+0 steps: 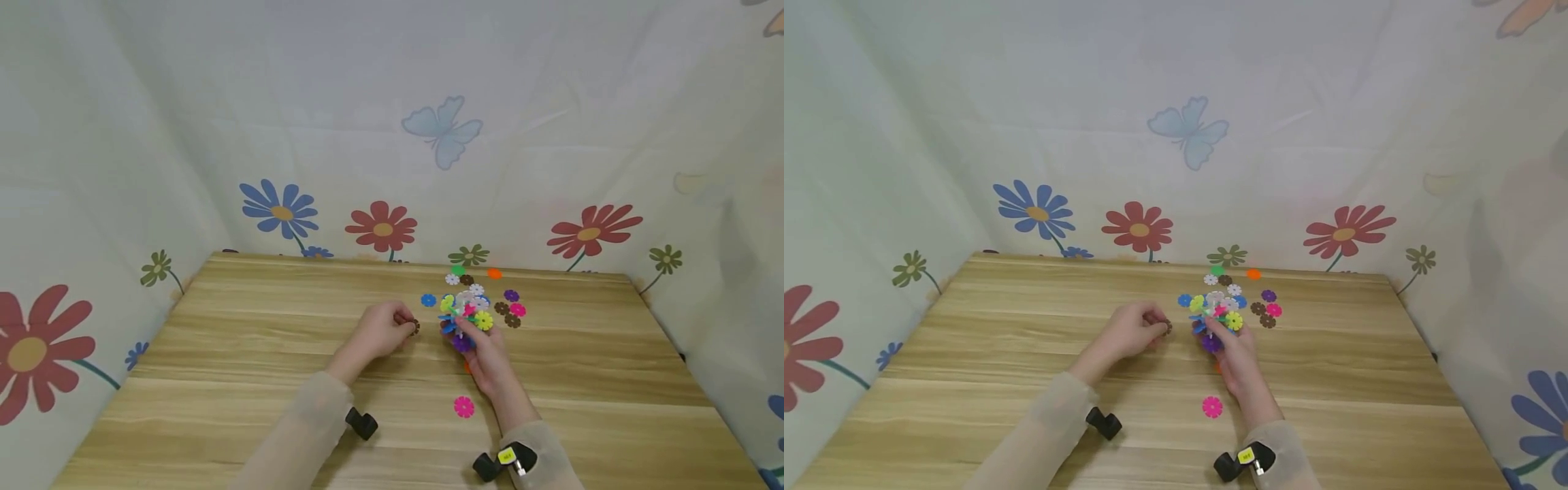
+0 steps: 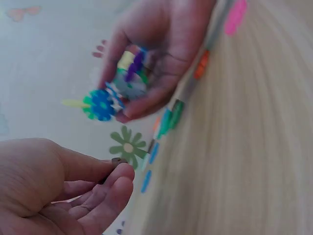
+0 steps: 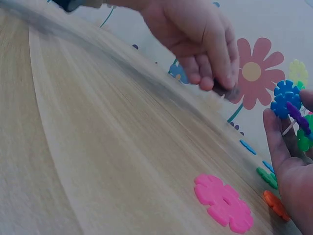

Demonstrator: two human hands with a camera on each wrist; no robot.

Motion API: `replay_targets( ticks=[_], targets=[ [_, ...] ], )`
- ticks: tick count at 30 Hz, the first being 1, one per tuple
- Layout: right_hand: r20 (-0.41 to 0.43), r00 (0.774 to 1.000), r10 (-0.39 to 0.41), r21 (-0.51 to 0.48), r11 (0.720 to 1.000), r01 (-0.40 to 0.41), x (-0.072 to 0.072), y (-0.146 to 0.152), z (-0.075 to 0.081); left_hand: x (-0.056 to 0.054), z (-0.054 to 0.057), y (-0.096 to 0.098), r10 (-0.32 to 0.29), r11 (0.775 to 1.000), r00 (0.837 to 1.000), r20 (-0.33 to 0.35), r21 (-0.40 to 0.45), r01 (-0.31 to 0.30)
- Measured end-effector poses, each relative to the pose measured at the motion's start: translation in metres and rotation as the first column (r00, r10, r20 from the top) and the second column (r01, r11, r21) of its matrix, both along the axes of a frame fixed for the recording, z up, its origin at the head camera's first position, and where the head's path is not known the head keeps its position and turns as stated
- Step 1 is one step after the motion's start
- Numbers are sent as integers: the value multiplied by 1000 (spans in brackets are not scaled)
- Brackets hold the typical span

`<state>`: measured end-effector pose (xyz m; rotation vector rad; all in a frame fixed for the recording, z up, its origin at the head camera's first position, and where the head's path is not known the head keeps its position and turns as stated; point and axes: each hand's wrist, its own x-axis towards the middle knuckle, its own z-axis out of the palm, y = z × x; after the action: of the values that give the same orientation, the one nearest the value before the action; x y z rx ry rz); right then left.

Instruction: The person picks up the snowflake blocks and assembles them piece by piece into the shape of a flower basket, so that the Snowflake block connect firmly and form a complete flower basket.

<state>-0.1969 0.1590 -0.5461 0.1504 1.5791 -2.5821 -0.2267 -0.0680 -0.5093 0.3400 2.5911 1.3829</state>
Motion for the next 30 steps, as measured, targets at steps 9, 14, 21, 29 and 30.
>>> replay_targets(
  ticks=[9,14,21,29,30],
  targets=[
    [30,1000,1,36,999,-2,1,1,2,20,23,9,18,970,1000,-25,243,-11],
    [23,1000,-4,43,999,3,0,0,0,25,19,15,-2,956,999,-42,293,15],
    [28,1000,-3,68,998,1,-1,-1,-1,25,16,18,-34,957,996,-87,283,57],
    [12,1000,-2,73,997,1,-1,-1,-1,27,15,21,-40,965,991,-127,251,71],
    [10,1000,-3,76,997,2,-1,-1,-1,27,15,21,-42,967,990,-132,245,74]
  ],
)
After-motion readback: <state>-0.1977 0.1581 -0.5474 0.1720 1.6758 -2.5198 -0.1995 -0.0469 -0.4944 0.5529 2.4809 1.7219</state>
